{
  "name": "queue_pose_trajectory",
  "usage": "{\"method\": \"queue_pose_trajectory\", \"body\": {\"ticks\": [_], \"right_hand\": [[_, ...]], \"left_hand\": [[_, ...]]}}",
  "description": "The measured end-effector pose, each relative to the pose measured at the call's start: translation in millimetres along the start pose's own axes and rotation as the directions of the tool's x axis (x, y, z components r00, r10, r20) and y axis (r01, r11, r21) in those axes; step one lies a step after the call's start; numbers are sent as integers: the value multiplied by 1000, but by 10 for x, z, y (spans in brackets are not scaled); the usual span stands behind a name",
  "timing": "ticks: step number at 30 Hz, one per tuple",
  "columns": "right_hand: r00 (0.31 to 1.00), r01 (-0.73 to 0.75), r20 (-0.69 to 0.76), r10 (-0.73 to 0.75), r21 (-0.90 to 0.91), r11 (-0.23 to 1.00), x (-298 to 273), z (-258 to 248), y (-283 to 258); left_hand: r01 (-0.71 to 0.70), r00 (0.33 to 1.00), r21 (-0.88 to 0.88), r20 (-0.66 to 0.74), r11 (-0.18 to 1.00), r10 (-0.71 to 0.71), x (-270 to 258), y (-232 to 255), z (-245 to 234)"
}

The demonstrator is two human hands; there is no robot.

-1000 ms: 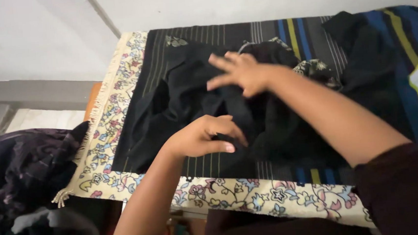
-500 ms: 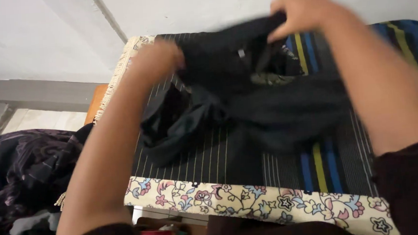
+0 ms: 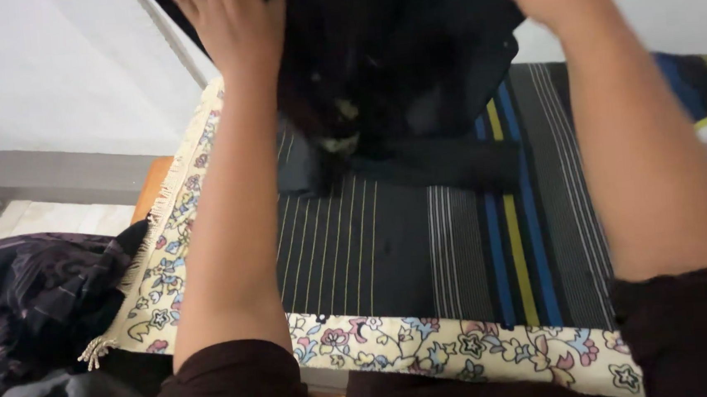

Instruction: The recorder irons a shirt on an ironing board, hangs it on a hanger, and then folds and buttons another shirt.

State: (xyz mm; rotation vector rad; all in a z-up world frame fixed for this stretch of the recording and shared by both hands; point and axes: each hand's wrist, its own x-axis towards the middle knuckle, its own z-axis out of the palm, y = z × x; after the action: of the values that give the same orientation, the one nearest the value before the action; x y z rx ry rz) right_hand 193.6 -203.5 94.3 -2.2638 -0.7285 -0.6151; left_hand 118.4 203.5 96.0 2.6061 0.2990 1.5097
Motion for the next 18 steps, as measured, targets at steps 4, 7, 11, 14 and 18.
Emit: {"method": "queue_pose_trajectory", "body": {"ticks": [4,7,11,14,18], "right_hand": [[972,203,-125,-200,9,979,-337,-185,-93],[1000,-9,-6,9,-7,1000,-513,-420,-89],[742,-153,551,381,-414,897,-759,-756,-269],[348,-2,936,45,-47,999,-910,-1101,283],[791,-116,605,96,-7,993,-1136,-1485,1958]], "left_hand": [[-215,940,212,-219,953,261,-265,-166,-199],[-261,961,-7,-100,965,259,-436,-258,-290],[182,908,-152,406,971,-106,-538,-451,-128],[-101,251,-338,901,936,353,-499,-204,-890],[352,252,-747,655,564,712,-429,-383,-834]]}}
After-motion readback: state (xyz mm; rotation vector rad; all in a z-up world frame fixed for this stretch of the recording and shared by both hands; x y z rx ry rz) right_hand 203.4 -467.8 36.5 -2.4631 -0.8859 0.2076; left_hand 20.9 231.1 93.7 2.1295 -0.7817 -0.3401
